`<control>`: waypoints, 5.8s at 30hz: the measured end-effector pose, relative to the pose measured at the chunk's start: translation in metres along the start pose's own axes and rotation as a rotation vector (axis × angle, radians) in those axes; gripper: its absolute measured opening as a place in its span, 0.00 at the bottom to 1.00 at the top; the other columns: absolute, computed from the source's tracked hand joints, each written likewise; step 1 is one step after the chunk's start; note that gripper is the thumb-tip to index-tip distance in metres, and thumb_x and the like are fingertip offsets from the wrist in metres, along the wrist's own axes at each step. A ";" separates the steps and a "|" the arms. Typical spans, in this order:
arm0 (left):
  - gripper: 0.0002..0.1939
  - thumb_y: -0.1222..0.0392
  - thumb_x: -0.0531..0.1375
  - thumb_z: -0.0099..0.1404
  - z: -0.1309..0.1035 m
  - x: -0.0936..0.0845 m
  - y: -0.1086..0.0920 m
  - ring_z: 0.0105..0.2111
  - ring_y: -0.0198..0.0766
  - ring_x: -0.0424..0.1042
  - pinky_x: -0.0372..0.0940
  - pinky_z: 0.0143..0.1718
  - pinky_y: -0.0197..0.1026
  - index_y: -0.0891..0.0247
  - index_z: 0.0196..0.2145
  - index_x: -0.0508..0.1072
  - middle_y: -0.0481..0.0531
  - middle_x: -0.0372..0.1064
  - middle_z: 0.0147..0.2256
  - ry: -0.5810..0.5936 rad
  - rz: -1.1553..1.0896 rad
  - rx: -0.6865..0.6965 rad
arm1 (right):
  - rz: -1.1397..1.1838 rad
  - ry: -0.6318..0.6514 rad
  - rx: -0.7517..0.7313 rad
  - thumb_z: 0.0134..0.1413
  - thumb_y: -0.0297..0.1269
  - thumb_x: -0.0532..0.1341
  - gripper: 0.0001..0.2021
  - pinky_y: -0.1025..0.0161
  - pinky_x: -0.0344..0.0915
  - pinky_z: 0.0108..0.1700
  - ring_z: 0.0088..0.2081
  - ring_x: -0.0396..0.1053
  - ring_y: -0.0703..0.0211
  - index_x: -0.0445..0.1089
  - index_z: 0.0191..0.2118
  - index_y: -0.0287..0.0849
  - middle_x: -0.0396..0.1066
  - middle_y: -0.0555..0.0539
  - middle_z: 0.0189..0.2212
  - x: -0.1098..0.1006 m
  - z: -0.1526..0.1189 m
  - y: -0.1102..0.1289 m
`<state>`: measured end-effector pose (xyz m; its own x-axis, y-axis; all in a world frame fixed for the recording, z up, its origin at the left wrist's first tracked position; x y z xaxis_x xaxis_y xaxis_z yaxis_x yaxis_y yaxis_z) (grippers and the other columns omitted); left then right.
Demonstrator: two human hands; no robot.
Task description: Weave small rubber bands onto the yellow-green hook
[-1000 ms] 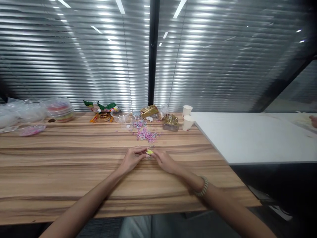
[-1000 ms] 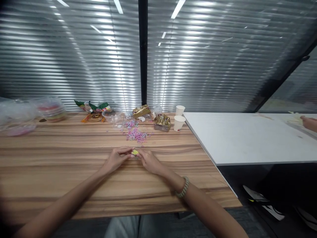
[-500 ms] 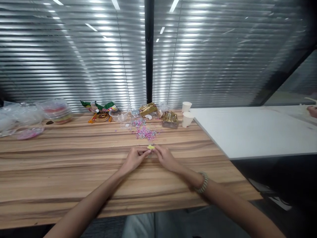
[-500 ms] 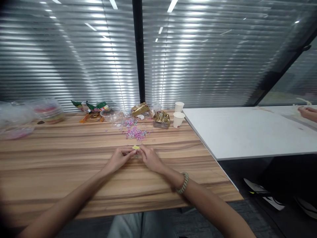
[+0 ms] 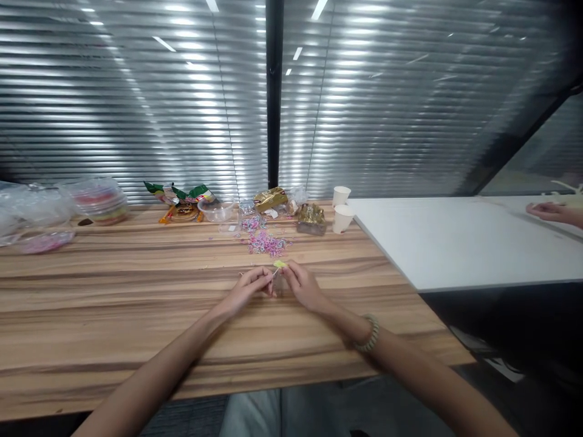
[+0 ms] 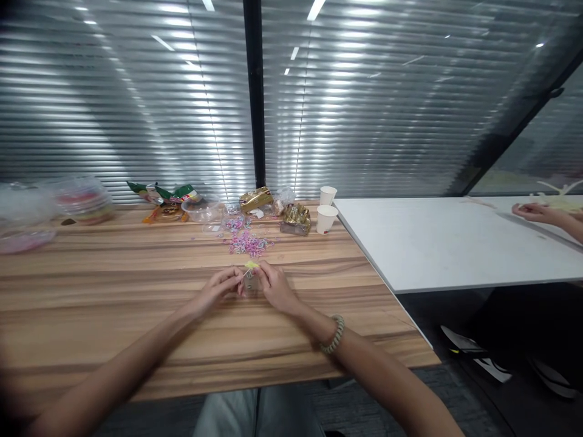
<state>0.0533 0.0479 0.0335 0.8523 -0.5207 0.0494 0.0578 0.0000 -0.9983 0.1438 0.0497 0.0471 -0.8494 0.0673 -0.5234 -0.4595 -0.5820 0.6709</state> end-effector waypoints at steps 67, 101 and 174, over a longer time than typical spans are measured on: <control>0.02 0.61 0.61 0.49 0.003 -0.091 -0.007 0.26 0.40 0.65 0.55 0.29 0.36 0.61 0.21 0.73 0.52 0.69 0.23 -0.310 0.849 0.109 | 0.612 -0.011 0.485 0.48 0.53 0.56 0.19 0.69 0.53 0.24 0.22 0.55 0.67 0.62 0.30 0.39 0.59 0.52 0.21 0.014 -0.008 -0.051; 0.13 0.53 0.61 0.54 0.001 -0.001 0.024 0.21 0.30 0.64 0.56 0.20 0.31 0.65 0.34 0.74 0.51 0.70 0.24 0.126 0.141 -0.145 | 0.262 0.124 0.242 0.56 0.43 0.52 0.13 0.68 0.56 0.32 0.29 0.60 0.63 0.62 0.28 0.38 0.63 0.50 0.25 0.017 -0.007 -0.021; 0.12 0.53 0.58 0.57 0.008 -0.028 0.031 0.22 0.30 0.61 0.55 0.27 0.33 0.67 0.26 0.67 0.46 0.61 0.22 -0.177 -0.119 -0.055 | 0.005 0.318 -0.079 0.59 0.41 0.49 0.13 0.64 0.57 0.39 0.34 0.65 0.58 0.69 0.35 0.42 0.69 0.45 0.32 0.021 -0.010 0.014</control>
<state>0.0356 0.0697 0.0009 0.9195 -0.3562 0.1663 0.1390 -0.1013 -0.9851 0.1219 0.0348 0.0398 -0.7225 -0.1852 -0.6661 -0.4231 -0.6436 0.6378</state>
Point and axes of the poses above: each hand's wrist, its own z-axis towards the middle knuckle, its own x-axis out of the palm, y = z × x, the point moved 10 cm from there along z, towards the middle knuckle
